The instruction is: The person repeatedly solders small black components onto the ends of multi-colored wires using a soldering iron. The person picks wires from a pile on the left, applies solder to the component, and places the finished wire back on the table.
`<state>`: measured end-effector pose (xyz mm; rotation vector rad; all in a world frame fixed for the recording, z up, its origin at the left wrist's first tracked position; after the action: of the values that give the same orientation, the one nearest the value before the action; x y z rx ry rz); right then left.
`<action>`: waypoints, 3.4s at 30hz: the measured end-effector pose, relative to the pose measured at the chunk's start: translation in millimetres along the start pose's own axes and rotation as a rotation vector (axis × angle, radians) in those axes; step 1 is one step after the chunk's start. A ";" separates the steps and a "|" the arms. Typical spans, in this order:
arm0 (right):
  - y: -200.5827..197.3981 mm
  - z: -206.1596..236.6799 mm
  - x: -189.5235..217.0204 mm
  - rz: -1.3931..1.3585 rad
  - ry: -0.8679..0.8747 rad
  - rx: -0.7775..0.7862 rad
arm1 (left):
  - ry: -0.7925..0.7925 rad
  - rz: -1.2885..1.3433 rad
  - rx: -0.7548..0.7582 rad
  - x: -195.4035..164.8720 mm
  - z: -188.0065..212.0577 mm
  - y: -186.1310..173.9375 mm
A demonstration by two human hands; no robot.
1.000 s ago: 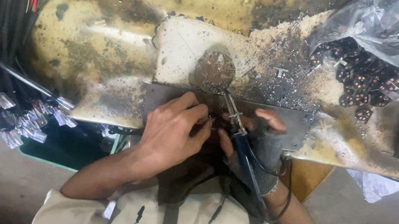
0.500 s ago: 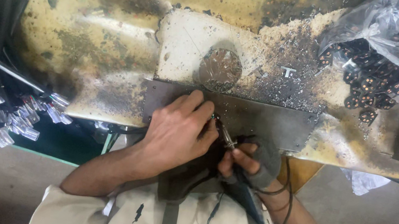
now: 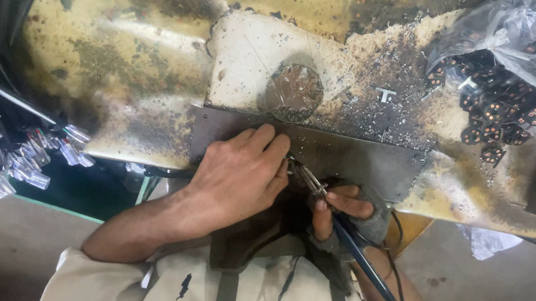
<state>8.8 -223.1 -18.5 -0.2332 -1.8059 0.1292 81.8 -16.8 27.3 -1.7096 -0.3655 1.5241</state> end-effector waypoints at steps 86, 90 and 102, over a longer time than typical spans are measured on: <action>-25.3 -109.4 19.5 -0.353 0.471 0.168 | 0.069 0.016 -0.095 3.5 1.4 -0.1; -20.4 -89.5 18.3 -0.149 0.841 0.134 | 0.091 0.034 -0.106 1.9 0.8 -3.2; 31.0 -54.7 67.1 1.103 -0.593 0.606 | 0.067 0.000 -0.118 1.9 2.2 -2.8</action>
<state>49.1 -179.6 52.0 -0.7852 -1.9029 1.6280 80.9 -13.0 28.0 -1.8471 -0.4283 1.4662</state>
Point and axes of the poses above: each hand's wrist, its own z-axis away from the middle knuckle, its own y-axis out of the palm, x = y × z, the point moved 6 cm from there along -z, towards the middle knuckle, and after that the axes turned 6 degrees about -x, right-handed, at the moved point
